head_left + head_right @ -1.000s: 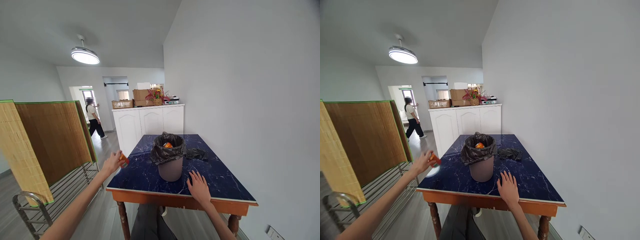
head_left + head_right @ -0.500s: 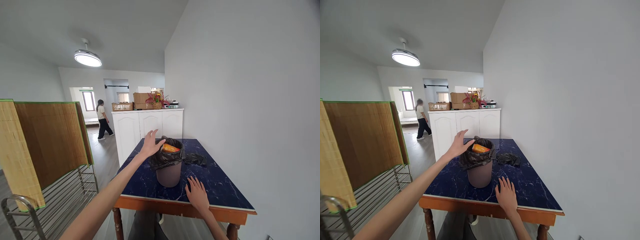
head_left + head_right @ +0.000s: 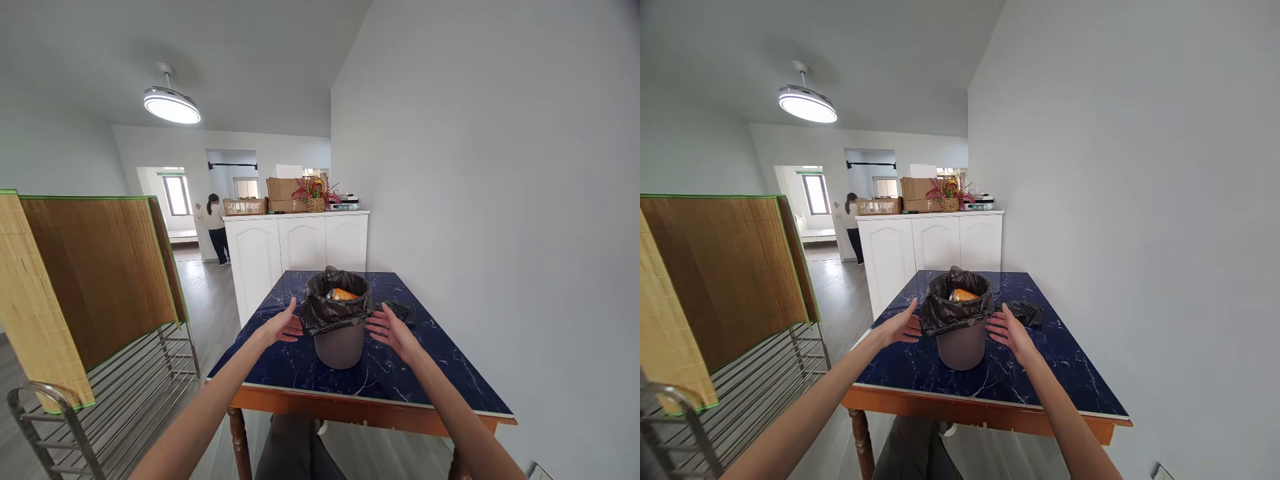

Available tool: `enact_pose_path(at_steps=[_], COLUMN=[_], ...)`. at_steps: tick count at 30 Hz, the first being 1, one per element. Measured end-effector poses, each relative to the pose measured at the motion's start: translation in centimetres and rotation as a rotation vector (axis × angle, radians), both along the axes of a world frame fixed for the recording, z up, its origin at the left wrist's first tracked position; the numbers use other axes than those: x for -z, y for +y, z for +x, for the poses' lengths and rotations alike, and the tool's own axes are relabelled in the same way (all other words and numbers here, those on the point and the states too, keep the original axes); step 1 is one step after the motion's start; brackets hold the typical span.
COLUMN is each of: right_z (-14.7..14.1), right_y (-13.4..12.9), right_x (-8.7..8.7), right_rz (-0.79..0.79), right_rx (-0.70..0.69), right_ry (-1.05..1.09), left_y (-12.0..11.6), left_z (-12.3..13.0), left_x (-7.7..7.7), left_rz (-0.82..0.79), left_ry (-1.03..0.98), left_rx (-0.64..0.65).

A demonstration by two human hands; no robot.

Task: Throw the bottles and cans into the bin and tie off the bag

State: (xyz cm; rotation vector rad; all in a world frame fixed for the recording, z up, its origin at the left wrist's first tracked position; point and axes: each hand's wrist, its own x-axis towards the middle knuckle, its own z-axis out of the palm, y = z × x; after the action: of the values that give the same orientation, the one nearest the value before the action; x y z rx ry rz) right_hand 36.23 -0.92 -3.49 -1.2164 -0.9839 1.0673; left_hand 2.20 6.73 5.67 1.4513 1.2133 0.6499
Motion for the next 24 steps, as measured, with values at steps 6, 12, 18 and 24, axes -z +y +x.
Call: enact_pose_path(at_steps=[6,12,18,24], right_z=[0.8,0.2,-1.1,-1.4], right_y=[2.7,3.9,3.2,1.3], right_x=[-6.3,-9.0,-9.6,-9.8], right_rz=[-0.062,-0.054,-0.068,-0.079], right_rx=[-0.063,-0.034,-0.020,-0.056], right_ry=[0.212,0.212,0.159,0.142], left_y=[1.2,2.1,0.9,-1.7], left_z=[2.9,4.8,5.1,3.6], left_x=[-0.7,-3.6,-3.9,-4.7], left_rz=[-0.068,-0.001,-0.003,0.058], left_ry=[-0.331,-0.485,-0.444,-0.443], left_rx=[-0.052,-0.107,-0.148,-0.162])
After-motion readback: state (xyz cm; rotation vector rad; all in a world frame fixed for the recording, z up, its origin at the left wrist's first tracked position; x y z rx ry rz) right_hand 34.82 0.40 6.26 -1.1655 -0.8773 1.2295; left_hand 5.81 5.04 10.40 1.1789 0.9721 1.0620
